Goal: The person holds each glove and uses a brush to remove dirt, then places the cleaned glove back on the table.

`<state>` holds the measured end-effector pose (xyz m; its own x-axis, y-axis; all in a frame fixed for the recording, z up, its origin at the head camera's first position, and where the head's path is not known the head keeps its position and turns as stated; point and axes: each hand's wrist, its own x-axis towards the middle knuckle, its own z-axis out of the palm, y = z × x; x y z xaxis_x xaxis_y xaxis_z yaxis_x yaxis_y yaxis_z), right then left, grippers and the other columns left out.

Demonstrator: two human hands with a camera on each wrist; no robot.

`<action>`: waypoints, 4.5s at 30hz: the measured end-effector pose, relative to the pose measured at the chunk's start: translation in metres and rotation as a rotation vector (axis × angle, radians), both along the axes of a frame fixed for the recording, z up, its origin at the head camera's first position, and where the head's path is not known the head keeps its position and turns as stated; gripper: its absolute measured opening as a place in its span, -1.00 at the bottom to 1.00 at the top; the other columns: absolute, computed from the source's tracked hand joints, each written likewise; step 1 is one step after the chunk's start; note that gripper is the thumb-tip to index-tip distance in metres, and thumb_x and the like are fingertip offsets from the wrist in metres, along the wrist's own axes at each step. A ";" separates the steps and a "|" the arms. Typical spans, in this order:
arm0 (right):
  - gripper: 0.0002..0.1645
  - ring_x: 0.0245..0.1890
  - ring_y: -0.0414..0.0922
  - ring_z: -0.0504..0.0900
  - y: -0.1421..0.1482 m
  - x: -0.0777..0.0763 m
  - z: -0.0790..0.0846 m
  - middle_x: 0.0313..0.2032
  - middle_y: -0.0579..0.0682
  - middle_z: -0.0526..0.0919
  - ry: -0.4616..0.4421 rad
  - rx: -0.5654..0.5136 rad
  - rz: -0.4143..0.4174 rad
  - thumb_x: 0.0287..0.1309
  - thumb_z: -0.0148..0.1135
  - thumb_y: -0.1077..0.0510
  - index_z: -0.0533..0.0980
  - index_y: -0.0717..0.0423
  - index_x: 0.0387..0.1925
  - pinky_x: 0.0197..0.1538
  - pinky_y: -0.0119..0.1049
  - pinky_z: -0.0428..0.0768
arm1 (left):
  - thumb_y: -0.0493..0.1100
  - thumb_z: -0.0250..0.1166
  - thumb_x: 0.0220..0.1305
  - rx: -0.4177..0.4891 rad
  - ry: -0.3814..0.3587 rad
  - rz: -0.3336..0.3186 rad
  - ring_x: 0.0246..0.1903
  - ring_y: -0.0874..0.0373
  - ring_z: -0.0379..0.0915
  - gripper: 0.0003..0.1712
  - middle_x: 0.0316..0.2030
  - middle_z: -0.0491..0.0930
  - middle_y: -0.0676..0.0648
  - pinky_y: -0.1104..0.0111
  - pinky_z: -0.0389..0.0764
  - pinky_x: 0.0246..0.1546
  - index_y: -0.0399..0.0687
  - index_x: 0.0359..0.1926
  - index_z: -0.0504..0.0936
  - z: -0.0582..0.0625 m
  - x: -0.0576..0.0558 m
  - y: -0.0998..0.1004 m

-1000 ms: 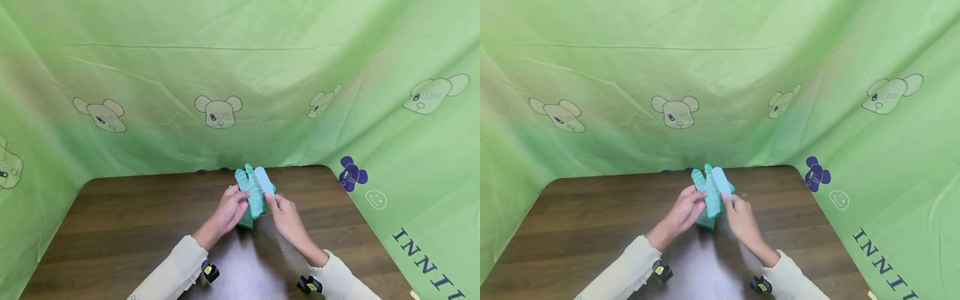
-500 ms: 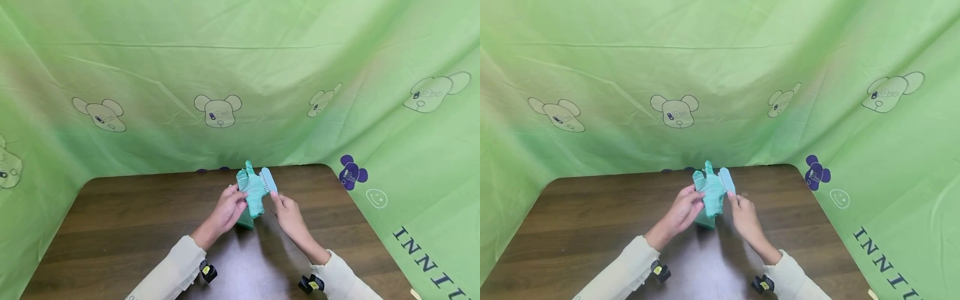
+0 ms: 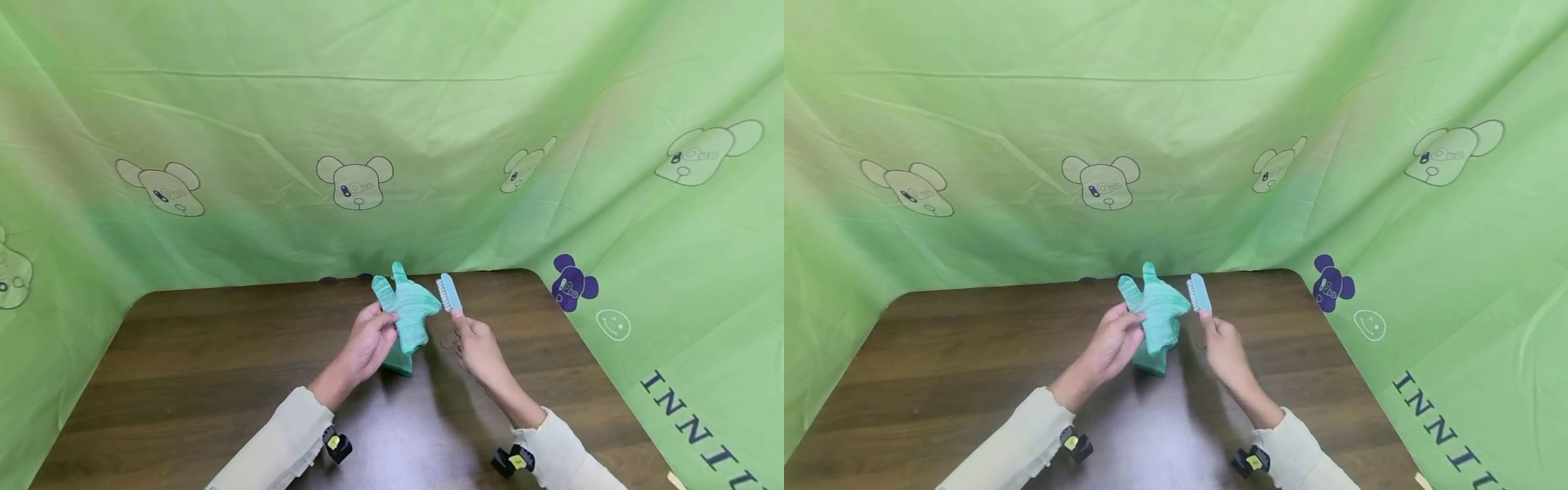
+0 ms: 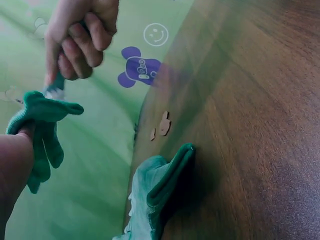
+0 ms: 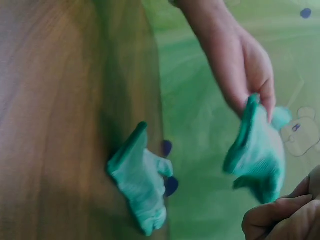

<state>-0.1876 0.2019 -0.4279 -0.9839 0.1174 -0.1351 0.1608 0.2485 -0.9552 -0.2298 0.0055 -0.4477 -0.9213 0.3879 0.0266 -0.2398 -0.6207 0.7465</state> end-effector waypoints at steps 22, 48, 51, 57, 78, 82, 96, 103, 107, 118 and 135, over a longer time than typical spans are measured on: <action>-0.38 -0.63 -0.17 0.25 -0.022 0.006 0.007 -0.63 -0.07 0.30 0.182 0.548 0.018 0.57 -0.15 -0.24 0.35 0.11 -0.50 -0.57 -0.30 0.28 | -0.55 -0.22 0.34 0.039 0.013 -0.009 0.51 -0.13 0.13 -0.32 0.51 0.15 -0.41 0.14 0.28 0.52 -0.51 0.49 0.08 0.003 0.002 0.004; -0.41 -0.63 -0.22 0.16 -0.014 0.002 -0.001 -0.64 -0.12 0.21 0.186 0.401 0.011 0.57 -0.12 -0.22 0.36 0.09 -0.50 -0.60 -0.35 0.20 | -0.53 -0.22 0.36 0.026 -0.006 0.004 0.37 0.06 0.28 -0.36 0.39 0.27 -0.27 0.29 0.42 0.42 -0.51 0.47 0.08 0.000 0.000 0.001; -0.48 -0.61 -0.20 0.21 -0.026 0.008 0.002 -0.63 -0.13 0.19 0.285 0.528 0.099 0.56 -0.04 -0.14 0.39 0.10 -0.47 -0.58 -0.35 0.25 | -0.53 -0.23 0.38 0.015 0.010 -0.020 0.46 0.00 0.17 -0.34 0.48 0.19 -0.33 0.21 0.31 0.51 -0.51 0.49 0.04 0.003 0.002 0.003; -0.54 -0.60 -0.08 0.31 -0.034 0.010 -0.001 -0.67 -0.11 0.18 0.383 0.725 0.039 0.54 0.04 -0.03 0.37 0.11 -0.51 -0.53 -0.26 0.35 | -0.52 -0.23 0.40 0.038 0.029 -0.024 0.54 -0.16 0.04 -0.34 0.54 0.10 -0.39 0.07 0.19 0.55 -0.49 0.52 0.02 0.006 0.003 0.005; -0.39 -0.55 -0.10 0.33 -0.019 0.002 -0.004 -0.61 -0.04 0.28 0.166 0.524 0.003 0.58 -0.14 -0.21 0.39 0.11 -0.50 -0.47 -0.27 0.36 | -0.54 -0.25 0.36 0.059 0.020 -0.036 0.49 -0.09 0.15 -0.32 0.52 0.13 -0.39 0.16 0.33 0.49 -0.49 0.51 0.05 0.000 0.004 0.005; -0.37 -0.57 -0.14 0.25 -0.012 -0.004 -0.008 -0.60 -0.05 0.27 0.110 0.455 0.003 0.58 -0.17 -0.23 0.31 0.08 -0.55 -0.50 -0.29 0.30 | -0.55 -0.24 0.34 0.055 0.004 -0.008 0.34 0.03 0.30 -0.34 0.42 0.25 -0.33 0.30 0.49 0.34 -0.52 0.48 0.08 0.001 0.004 0.004; -0.40 -0.65 -0.23 0.20 -0.007 0.001 0.000 -0.67 -0.15 0.24 0.138 0.269 -0.002 0.56 -0.12 -0.23 0.39 0.11 -0.48 -0.61 -0.39 0.20 | -0.53 -0.22 0.36 0.019 0.003 0.001 0.45 0.07 0.12 -0.35 0.41 0.23 -0.19 0.15 0.18 0.56 -0.47 0.47 0.05 -0.003 0.006 0.005; -0.49 -0.60 -0.17 0.23 -0.029 0.012 0.006 -0.64 -0.15 0.14 0.301 0.618 0.113 0.56 -0.02 -0.10 0.33 0.07 -0.54 -0.56 -0.32 0.27 | -0.52 -0.22 0.38 0.044 0.016 -0.023 0.51 -0.03 0.05 -0.34 0.52 0.12 -0.33 0.09 0.13 0.58 -0.51 0.50 0.01 -0.001 0.006 0.009; -0.49 -0.61 -0.13 0.27 -0.029 0.010 0.003 -0.66 -0.12 0.17 0.333 0.678 0.059 0.57 -0.04 -0.06 0.33 0.09 -0.53 -0.56 -0.30 0.29 | -0.53 -0.24 0.37 0.044 0.022 -0.022 0.56 -0.15 -0.01 -0.30 0.55 0.06 -0.39 0.03 0.12 0.57 -0.50 0.53 -0.01 0.002 0.005 0.008; -0.46 -0.59 -0.05 0.35 -0.021 0.004 -0.005 -0.66 -0.08 0.21 0.259 0.685 0.025 0.58 -0.07 -0.11 0.33 0.09 -0.54 -0.49 -0.24 0.38 | -0.53 -0.24 0.36 0.014 0.016 -0.022 0.53 -0.15 0.08 -0.30 0.54 0.10 -0.39 0.04 0.23 0.54 -0.48 0.53 0.03 -0.001 0.005 0.007; -0.41 -0.60 -0.14 0.27 -0.015 0.003 -0.009 -0.63 -0.07 0.25 0.129 0.582 0.031 0.59 -0.17 -0.18 0.32 0.08 -0.53 -0.50 -0.29 0.30 | -0.54 -0.26 0.36 0.033 -0.030 -0.026 0.32 0.10 0.27 -0.30 0.51 0.12 -0.31 0.41 0.56 0.18 -0.48 0.53 0.01 -0.006 0.007 0.006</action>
<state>-0.1844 0.1866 -0.4369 -0.9922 0.1070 0.0638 0.0366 0.7396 -0.6720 -0.2229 0.0116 -0.4535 -0.9116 0.4110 0.0121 -0.2783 -0.6384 0.7176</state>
